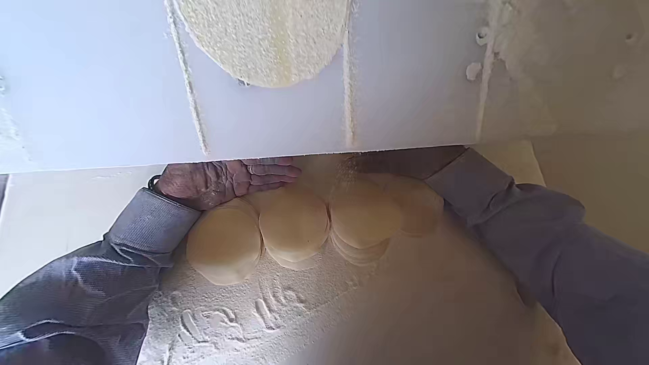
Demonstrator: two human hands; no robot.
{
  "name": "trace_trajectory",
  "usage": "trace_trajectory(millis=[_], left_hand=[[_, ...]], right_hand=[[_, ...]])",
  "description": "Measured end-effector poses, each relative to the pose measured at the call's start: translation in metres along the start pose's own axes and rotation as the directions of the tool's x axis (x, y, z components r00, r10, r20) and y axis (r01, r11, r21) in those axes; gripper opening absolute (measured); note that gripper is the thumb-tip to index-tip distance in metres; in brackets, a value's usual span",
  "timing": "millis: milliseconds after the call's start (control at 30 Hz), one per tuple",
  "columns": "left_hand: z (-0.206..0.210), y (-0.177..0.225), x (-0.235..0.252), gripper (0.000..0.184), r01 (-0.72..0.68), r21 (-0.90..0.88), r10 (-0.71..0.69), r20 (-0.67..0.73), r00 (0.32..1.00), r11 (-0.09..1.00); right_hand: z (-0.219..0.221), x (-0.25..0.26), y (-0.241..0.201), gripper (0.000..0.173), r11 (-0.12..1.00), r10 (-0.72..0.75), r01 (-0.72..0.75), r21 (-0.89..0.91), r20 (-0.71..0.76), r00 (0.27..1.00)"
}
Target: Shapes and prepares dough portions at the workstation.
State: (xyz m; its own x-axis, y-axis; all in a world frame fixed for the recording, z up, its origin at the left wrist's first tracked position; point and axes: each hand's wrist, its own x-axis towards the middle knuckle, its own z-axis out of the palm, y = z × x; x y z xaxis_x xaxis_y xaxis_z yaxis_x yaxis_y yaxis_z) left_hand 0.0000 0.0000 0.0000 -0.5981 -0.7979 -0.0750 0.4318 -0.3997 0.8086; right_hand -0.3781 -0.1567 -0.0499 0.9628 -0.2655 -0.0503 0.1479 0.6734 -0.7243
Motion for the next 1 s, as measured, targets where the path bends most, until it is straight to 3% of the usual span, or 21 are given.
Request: trace_trajectory(millis=[67, 133, 233, 400, 467, 533, 567, 600, 667, 700, 800, 833, 900, 1000], left_hand=[[0.0, -0.001, 0.0, 0.097, 0.02, 0.012, -0.02, 0.037, 0.999, 1.0], [0.01, -0.005, -0.006, 0.101, 0.043, 0.075, -0.044, 0.011, 0.999, 0.996], [0.026, -0.019, -0.026, 0.118, 0.037, 0.181, -0.055, 0.093, 0.994, 0.983], [0.079, -0.052, -0.088, 0.115, 0.048, 0.141, -0.056, 0.057, 0.997, 0.989], [0.095, -0.055, -0.112, 0.108, 0.005, 0.156, 0.001, -0.035, 0.999, 0.988], [0.11, -0.042, -0.14, 0.101, -0.064, 0.26, 0.115, -0.188, 0.975, 0.963], [0.115, -0.03, -0.156, 0.102, -0.105, 0.303, 0.187, -0.258, 0.948, 0.947], [0.123, -0.021, -0.175, 0.106, -0.129, 0.335, 0.249, -0.342, 0.906, 0.933], [0.144, -0.012, -0.22, 0.114, -0.145, 0.342, 0.317, -0.525, 0.79, 0.928], [0.157, -0.013, -0.241, 0.114, -0.146, 0.33, 0.327, -0.599, 0.731, 0.932], [0.197, -0.036, -0.285, 0.102, -0.154, 0.305, 0.335, -0.733, 0.593, 0.94], [0.211, -0.051, -0.297, 0.097, -0.156, 0.281, 0.319, -0.769, 0.554, 0.947], [0.247, -0.084, -0.316, 0.088, -0.094, 0.198, 0.219, -0.863, 0.456, 0.976], [0.305, -0.134, -0.328, 0.075, 0.075, -0.09, -0.104, -0.973, 0.205, 0.993]], right_hand=[[0.058, 0.008, -0.015, 0.081, 0.989, 0.086, -0.125, -0.084, -0.366, 0.927], [0.088, 0.009, -0.015, 0.09, 0.98, 0.091, -0.166, -0.109, -0.495, 0.864], [0.105, -0.014, 0.005, 0.1, 0.977, 0.094, -0.16, -0.141, -0.39, 0.916], [0.172, -0.05, 0.064, 0.092, 0.956, 0.119, -0.202, -0.215, -0.344, 0.931], [0.199, -0.069, 0.071, 0.091, 0.958, -0.007, -0.113, -0.262, -0.42, 0.908], [0.223, -0.108, 0.058, 0.096, 0.896, -0.287, 0.021, -0.443, -0.543, 0.79], [0.232, -0.135, 0.045, 0.091, 0.825, -0.433, 0.023, -0.565, -0.604, 0.67], [0.239, -0.166, 0.035, 0.08, 0.737, -0.552, -0.069, -0.672, -0.658, 0.512], [0.24, -0.225, 0.039, 0.059, 0.584, -0.651, -0.454, -0.673, -0.723, 0.233], [0.234, -0.242, 0.047, 0.067, 0.522, -0.64, -0.639, -0.565, -0.755, 0.144], [0.211, -0.238, 0.068, 0.11, 0.372, -0.572, -0.867, -0.33, -0.817, 0.065], [0.205, -0.225, 0.068, 0.116, 0.31, -0.54, -0.914, -0.261, -0.84, 0.057], [0.193, -0.202, 0.06, 0.102, 0.259, -0.472, -0.951, -0.17, -0.881, 0.029], [0.185, -0.198, 0.045, 0.065, 0.451, -0.326, -0.868, -0.206, -0.944, 0.054]])
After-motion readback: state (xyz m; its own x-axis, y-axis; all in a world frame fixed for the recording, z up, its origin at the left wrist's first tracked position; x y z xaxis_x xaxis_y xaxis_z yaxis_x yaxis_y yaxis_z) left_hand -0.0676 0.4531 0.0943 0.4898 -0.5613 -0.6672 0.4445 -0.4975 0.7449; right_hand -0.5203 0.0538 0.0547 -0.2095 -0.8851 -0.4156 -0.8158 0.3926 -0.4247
